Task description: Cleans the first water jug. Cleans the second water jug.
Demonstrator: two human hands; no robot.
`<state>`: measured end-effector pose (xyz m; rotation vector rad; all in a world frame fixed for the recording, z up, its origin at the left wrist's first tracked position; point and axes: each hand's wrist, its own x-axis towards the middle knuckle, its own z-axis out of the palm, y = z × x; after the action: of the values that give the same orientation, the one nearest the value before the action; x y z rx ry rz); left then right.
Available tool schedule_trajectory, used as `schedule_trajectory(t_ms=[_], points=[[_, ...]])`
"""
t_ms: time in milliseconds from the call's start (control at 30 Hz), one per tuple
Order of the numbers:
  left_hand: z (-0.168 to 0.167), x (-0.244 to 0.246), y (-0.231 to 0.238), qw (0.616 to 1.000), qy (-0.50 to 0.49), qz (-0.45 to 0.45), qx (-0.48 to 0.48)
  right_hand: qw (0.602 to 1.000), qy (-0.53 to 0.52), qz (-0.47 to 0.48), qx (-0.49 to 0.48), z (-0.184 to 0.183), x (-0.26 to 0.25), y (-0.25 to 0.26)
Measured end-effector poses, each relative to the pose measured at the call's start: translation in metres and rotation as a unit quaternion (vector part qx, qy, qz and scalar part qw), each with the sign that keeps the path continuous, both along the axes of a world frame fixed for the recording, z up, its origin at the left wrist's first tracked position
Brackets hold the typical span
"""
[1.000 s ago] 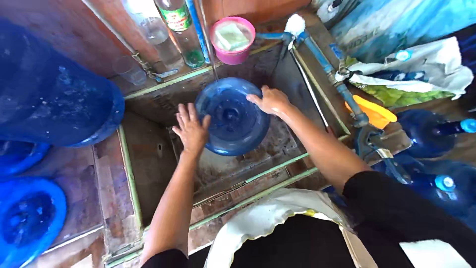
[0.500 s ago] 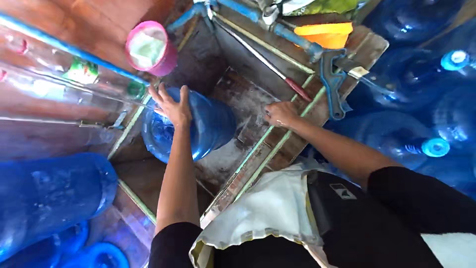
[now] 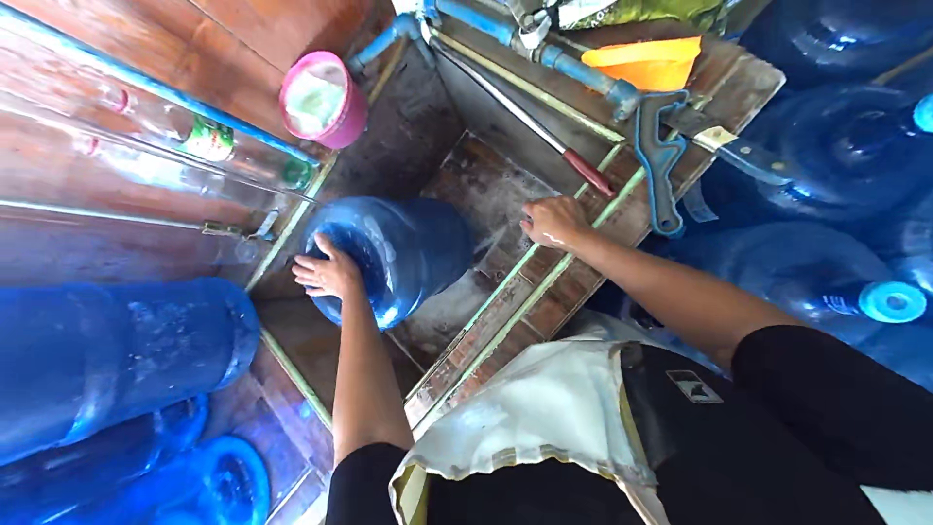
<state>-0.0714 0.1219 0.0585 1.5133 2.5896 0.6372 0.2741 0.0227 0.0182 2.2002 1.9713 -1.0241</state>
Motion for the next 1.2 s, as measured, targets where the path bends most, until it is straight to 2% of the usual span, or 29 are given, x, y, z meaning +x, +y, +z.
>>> schedule_trajectory(t_ms=[33,67,100,167,200,233,300,333,367,433,500,567,600,633,667,733,767,800,833,867,933,967,1000,1033,1100,1133,1167,1200], points=[[0.001,0.002,0.005,1.0,-0.009,0.014,-0.008,1.0,0.003,-0.002,0.001,-0.001,0.0,0.0],[0.0,0.008,0.001,1.0,-0.005,-0.026,0.005,1.0,0.001,-0.001,0.001,-0.001,0.001,0.001],[-0.002,0.016,-0.008,0.994,0.01,-0.105,0.034,1.0,-0.004,0.0,0.001,0.0,0.002,0.001],[-0.007,0.025,-0.023,0.956,0.05,-0.275,0.084,1.0,-0.008,0.003,0.004,-0.002,0.001,0.002],[-0.009,0.025,-0.024,0.942,0.066,-0.314,0.098,1.0,-0.008,0.004,0.003,-0.002,0.0,0.002],[-0.006,0.023,-0.022,0.945,0.071,-0.306,0.089,1.0,-0.011,0.006,0.0,-0.002,0.0,0.001],[0.013,0.022,0.001,0.986,0.011,-0.161,0.035,1.0,-0.017,0.005,0.0,0.0,0.001,0.002],[0.026,0.025,0.016,0.995,-0.031,-0.098,0.007,1.0,-0.018,0.005,0.002,-0.001,0.0,0.002],[0.034,0.031,0.027,0.994,-0.068,-0.081,-0.007,1.0,-0.017,0.004,0.001,-0.001,0.0,0.001],[0.038,0.056,0.028,0.974,-0.142,-0.177,0.021,1.0,-0.018,-0.001,0.004,-0.001,0.001,0.001],[0.024,0.086,0.012,0.915,-0.187,-0.355,0.044,1.0,-0.021,-0.007,0.004,0.0,0.001,-0.001],[0.007,0.114,-0.009,0.875,-0.105,-0.469,0.061,0.999,-0.027,-0.01,0.017,0.0,-0.001,-0.002],[0.003,0.119,-0.019,0.88,-0.037,-0.469,0.061,0.999,-0.027,-0.012,0.016,0.002,-0.002,-0.003],[0.002,0.116,-0.028,0.905,0.006,-0.421,0.056,0.999,-0.028,-0.016,0.007,0.006,-0.003,-0.003],[0.005,0.107,-0.029,0.94,0.022,-0.336,0.044,0.999,-0.03,-0.019,-0.002,0.009,-0.003,-0.003],[0.008,0.075,-0.01,0.988,-0.011,-0.149,0.04,0.999,-0.037,-0.021,-0.015,0.013,-0.005,0.0],[0.01,0.065,0.004,0.995,-0.041,-0.082,0.033,0.999,-0.039,-0.023,-0.017,0.013,-0.007,0.0],[0.014,0.063,0.013,0.996,-0.065,-0.058,0.022,0.999,-0.041,-0.024,-0.02,0.012,-0.008,-0.001],[0.017,0.068,0.015,0.993,-0.079,-0.082,0.01,0.998,-0.044,-0.024,-0.024,0.012,-0.008,-0.001],[0.018,0.074,0.013,0.986,-0.077,-0.15,0.004,0.998,-0.047,-0.024,-0.028,0.014,-0.007,0.0],[0.01,0.083,0.005,0.945,-0.046,-0.322,0.026,0.998,-0.054,-0.02,-0.031,0.018,-0.006,0.002],[0.005,0.082,0.003,0.922,-0.023,-0.385,0.042,0.998,-0.054,-0.018,-0.033,0.019,-0.007,0.002],[0.005,0.078,0.003,0.912,-0.003,-0.407,0.051,0.998,-0.053,-0.017,-0.032,0.018,-0.007,0.001],[0.009,0.072,0.005,0.925,0.017,-0.377,0.05,0.998,-0.049,-0.019,-0.031,0.016,-0.007,0.001],[0.021,0.062,0.019,0.974,-0.001,-0.227,0.018,0.998,-0.047,-0.018,-0.041,0.015,-0.008,0.002],[0.022,0.063,0.026,0.983,-0.016,-0.185,-0.002,0.998,-0.046,-0.017,-0.048,0.016,-0.009,0.002],[0.021,0.067,0.028,0.981,-0.023,-0.192,-0.014,0.997,-0.042,-0.018,-0.054,0.017,-0.009,0.002],[0.017,0.074,0.024,0.97,-0.019,-0.244,-0.017,0.998,-0.036,-0.022,-0.054,0.017,-0.01,0.002]])
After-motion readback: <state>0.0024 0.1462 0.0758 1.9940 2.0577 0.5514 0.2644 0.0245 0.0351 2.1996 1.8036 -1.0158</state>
